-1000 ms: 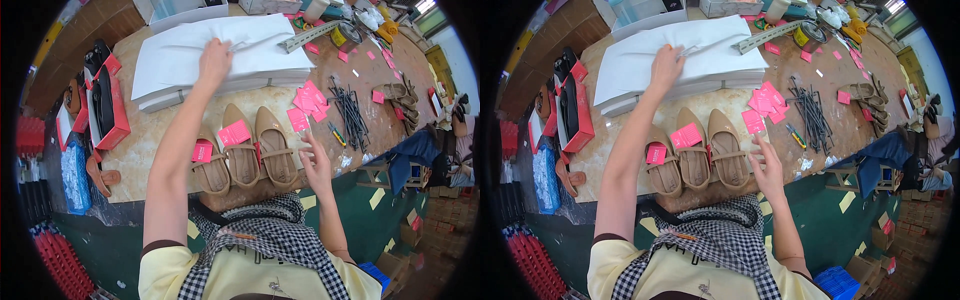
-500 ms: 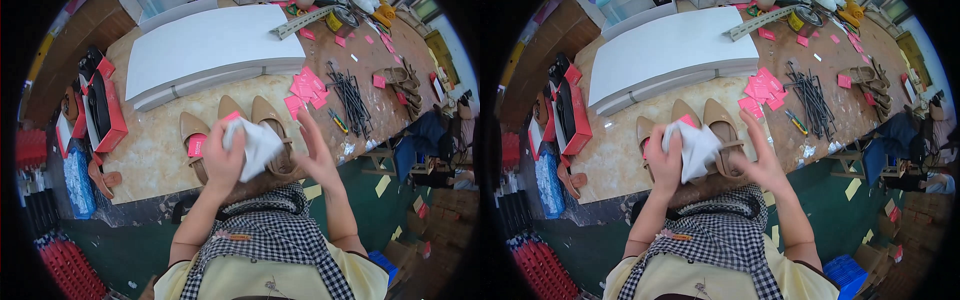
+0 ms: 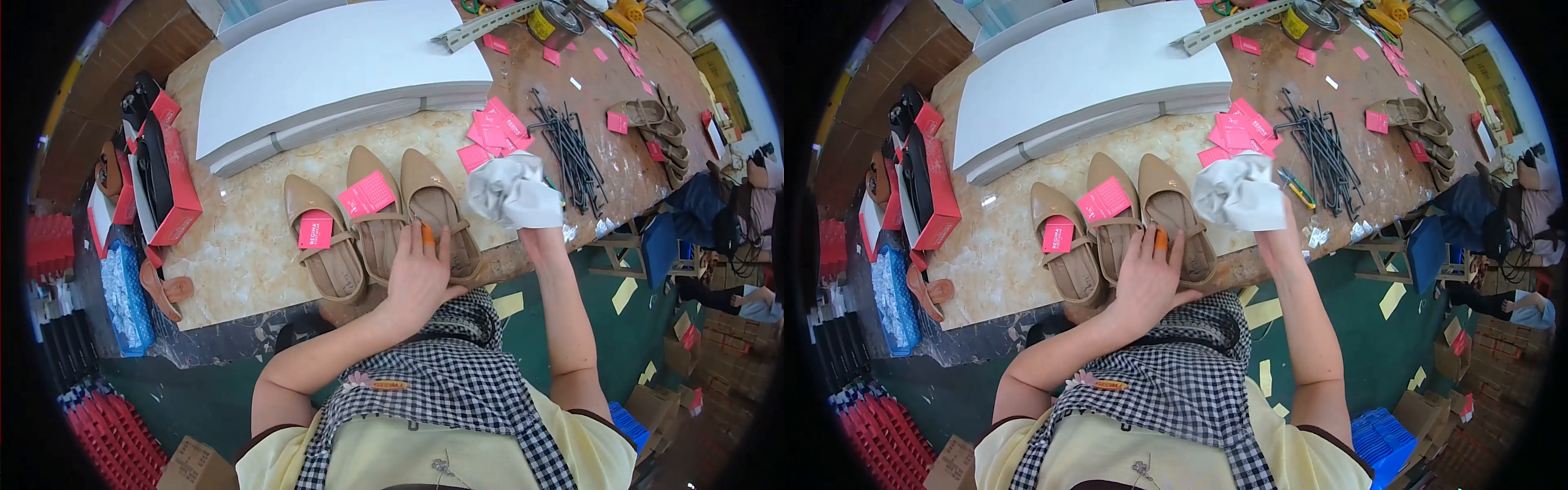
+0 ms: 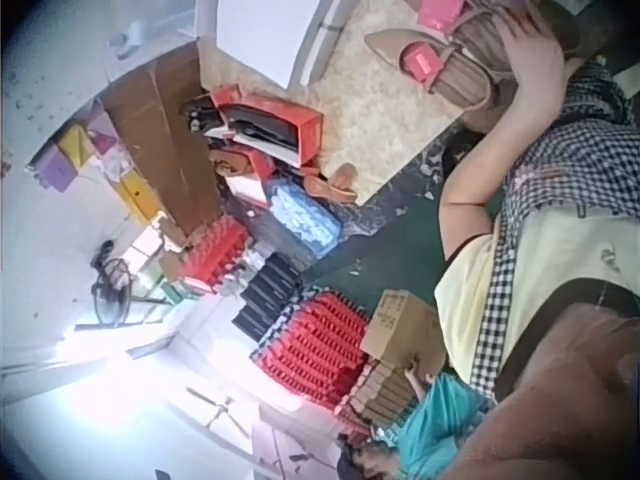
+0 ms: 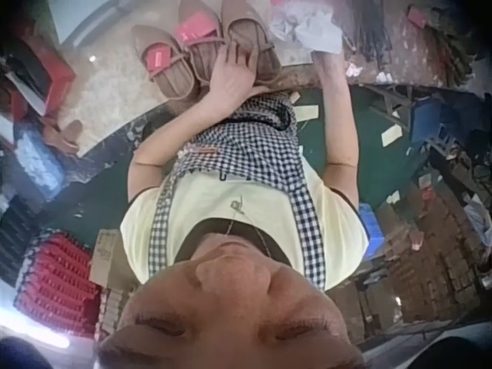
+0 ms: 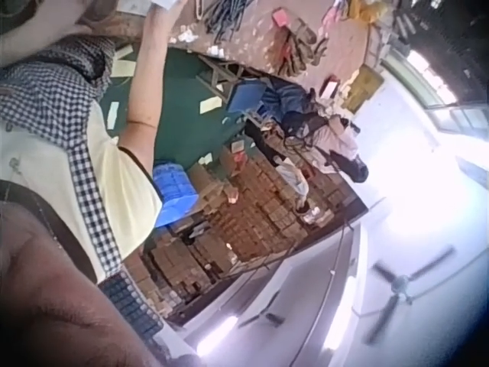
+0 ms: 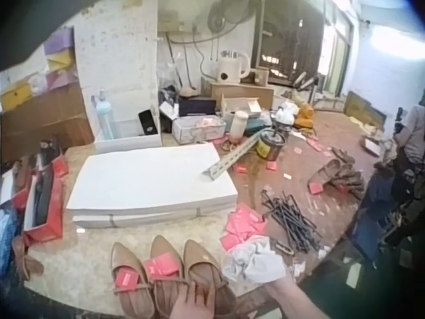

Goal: Inspecting, cleaning, and placing finished shoes into boxes.

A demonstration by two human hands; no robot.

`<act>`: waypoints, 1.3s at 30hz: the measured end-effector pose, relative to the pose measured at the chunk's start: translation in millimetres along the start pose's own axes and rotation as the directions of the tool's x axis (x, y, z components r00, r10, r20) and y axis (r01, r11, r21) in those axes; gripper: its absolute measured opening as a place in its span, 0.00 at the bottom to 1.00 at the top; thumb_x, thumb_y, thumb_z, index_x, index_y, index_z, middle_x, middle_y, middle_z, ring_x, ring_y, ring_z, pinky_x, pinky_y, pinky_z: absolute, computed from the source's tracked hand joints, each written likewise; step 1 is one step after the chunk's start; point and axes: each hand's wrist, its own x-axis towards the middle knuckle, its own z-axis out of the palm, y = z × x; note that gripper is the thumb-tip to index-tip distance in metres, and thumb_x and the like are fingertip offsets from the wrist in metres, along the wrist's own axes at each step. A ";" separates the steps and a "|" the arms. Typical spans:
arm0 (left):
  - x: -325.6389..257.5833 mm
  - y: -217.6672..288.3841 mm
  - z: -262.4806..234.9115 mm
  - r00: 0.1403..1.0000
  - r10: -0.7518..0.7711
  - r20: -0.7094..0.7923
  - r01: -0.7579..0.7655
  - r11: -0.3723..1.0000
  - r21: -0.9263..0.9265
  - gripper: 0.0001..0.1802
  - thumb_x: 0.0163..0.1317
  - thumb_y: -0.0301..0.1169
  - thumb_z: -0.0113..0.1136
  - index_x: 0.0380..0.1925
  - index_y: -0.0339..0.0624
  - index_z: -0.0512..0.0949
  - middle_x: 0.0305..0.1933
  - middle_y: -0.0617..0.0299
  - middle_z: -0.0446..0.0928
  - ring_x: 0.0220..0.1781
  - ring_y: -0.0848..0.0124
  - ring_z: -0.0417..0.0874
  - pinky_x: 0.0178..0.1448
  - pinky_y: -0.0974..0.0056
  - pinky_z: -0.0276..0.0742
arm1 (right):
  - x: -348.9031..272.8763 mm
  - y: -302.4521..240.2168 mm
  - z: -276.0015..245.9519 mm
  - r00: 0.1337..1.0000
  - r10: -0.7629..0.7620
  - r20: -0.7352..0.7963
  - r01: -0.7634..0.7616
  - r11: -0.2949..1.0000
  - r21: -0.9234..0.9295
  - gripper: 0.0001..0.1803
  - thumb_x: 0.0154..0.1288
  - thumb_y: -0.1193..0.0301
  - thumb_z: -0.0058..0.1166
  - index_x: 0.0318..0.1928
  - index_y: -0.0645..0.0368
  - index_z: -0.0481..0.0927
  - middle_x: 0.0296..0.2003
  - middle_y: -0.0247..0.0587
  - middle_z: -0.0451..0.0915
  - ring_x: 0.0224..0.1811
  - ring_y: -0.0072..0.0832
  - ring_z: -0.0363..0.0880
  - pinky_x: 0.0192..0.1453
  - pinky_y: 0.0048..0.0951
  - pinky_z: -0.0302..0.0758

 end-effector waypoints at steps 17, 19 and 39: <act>-4.1 10.1 29.8 0.994 0.105 0.016 -0.106 0.992 0.068 0.35 0.58 0.51 0.57 0.52 0.27 0.76 0.56 0.36 0.75 0.63 0.49 0.71 0.75 0.47 0.50 | 16.5 28.1 65.5 0.849 0.229 0.477 0.429 0.227 -0.874 0.24 0.50 0.70 0.63 0.50 0.64 0.77 0.40 0.49 0.73 0.46 0.44 0.74 0.51 0.40 0.73; -3.7 13.5 29.8 0.992 0.122 -0.010 -0.121 0.989 0.089 0.35 0.59 0.52 0.55 0.52 0.28 0.77 0.56 0.35 0.74 0.63 0.49 0.71 0.75 0.46 0.50 | 26.2 44.4 68.7 0.855 0.124 0.503 0.490 0.123 -0.863 0.28 0.52 0.68 0.64 0.54 0.63 0.75 0.40 0.50 0.72 0.46 0.44 0.74 0.51 0.39 0.72; 160.8 -250.6 -38.2 0.768 -0.357 -0.532 0.270 0.933 -0.237 0.21 0.59 0.40 0.60 0.50 0.44 0.78 0.49 0.49 0.74 0.53 0.51 0.74 0.57 0.49 0.72 | -34.2 13.5 42.7 0.922 -0.128 0.365 0.382 0.443 -0.811 0.25 0.67 0.73 0.52 0.64 0.59 0.70 0.53 0.41 0.74 0.53 0.31 0.76 0.55 0.32 0.74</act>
